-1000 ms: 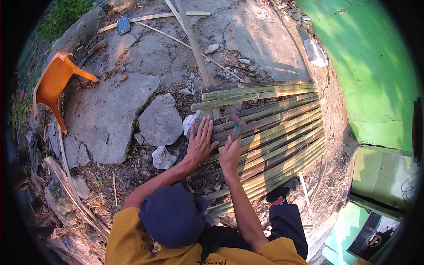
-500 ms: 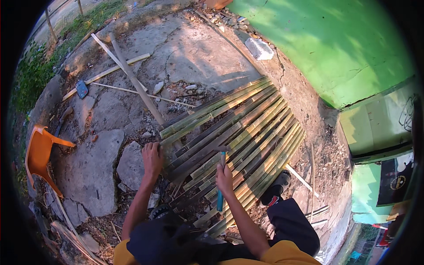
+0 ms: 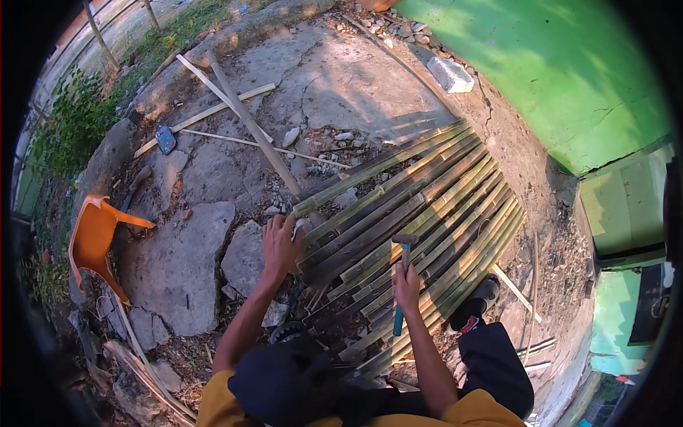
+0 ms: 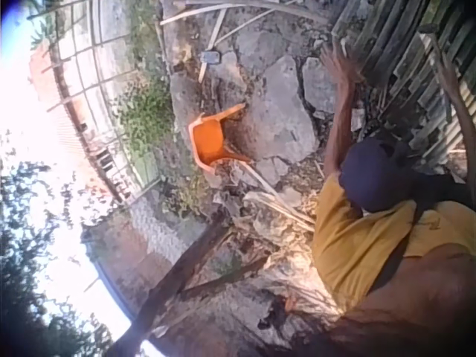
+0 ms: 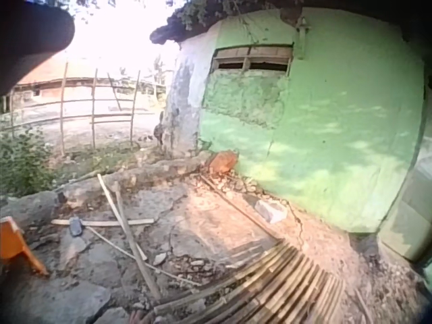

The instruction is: The person constructs a flat bamboo surface by aligning thin bamboo slats and hammering small nails through a transverse bamboo strip into each slat by hand.

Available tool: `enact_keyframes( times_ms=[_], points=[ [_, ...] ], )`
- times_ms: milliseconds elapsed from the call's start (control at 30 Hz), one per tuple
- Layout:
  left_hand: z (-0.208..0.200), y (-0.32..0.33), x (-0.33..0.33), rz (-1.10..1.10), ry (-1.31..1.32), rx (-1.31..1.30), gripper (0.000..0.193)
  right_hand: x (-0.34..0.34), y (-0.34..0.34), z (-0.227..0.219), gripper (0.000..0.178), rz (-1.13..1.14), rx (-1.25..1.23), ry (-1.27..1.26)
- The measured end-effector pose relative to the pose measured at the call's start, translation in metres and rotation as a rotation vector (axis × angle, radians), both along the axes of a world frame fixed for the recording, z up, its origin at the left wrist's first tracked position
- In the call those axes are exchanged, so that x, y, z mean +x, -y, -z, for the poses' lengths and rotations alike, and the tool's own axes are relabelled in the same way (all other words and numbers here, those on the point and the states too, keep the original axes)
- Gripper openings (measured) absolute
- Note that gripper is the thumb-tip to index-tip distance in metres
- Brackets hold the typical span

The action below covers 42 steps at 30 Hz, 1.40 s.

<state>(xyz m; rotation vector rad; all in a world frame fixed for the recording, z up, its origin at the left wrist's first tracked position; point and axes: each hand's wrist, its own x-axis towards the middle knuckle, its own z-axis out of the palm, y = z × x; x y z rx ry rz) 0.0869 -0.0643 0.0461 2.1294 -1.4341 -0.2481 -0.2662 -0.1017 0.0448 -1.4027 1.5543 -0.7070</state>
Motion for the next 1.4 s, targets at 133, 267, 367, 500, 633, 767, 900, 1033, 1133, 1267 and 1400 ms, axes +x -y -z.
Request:
enact_keyframes(
  times_ms=[133, 267, 367, 500, 633, 767, 900, 1033, 1133, 1267, 1400],
  points=[
    [0.005, 0.013, 0.022, 0.023, -0.225, 0.323, 0.067, 0.006, -0.002, 0.002, 0.026, 0.034, 0.052, 0.085],
    [0.007, 0.015, 0.011, 0.132, -0.302, 0.198, 0.072, -0.008, 0.001, 0.001, 0.026, 0.078, 0.071, 0.092],
    [0.016, -0.008, 0.014, 0.193, -0.169, 0.074, 0.061, 0.009, -0.001, -0.006, 0.029, 0.064, 0.053, 0.041],
    [0.014, -0.005, 0.014, 0.251, -0.06, 0.027, 0.037, 0.011, 0.0, -0.007, 0.03, 0.036, 0.025, -0.031],
    [0.01, -0.003, 0.007, 0.265, -0.055, 0.12, 0.027, 0.009, -0.002, -0.01, 0.034, -0.029, -0.037, -0.153],
    [0.012, -0.01, 0.006, 0.309, -0.019, 0.088, 0.029, 0.014, -0.003, -0.016, 0.035, -0.067, -0.03, -0.227],
    [0.01, -0.01, 0.002, 0.326, -0.028, 0.063, 0.042, 0.011, -0.003, -0.013, 0.034, -0.108, -0.024, -0.308],
    [0.003, -0.009, -0.006, 0.311, -0.02, -0.037, 0.055, 0.01, -0.004, -0.004, 0.033, -0.131, -0.135, -0.401],
    [0.011, -0.007, 0.008, 0.313, -0.029, -0.001, 0.054, 0.011, -0.005, -0.003, 0.032, -0.141, -0.205, -0.461],
    [0.009, -0.007, 0.006, 0.303, -0.086, 0.041, 0.052, 0.007, -0.008, -0.002, 0.032, -0.134, -0.252, -0.516],
    [0.017, -0.012, 0.005, 0.29, -0.099, -0.1, 0.046, 0.001, -0.008, 0.007, 0.033, -0.224, -0.29, -0.562]
  ],
)
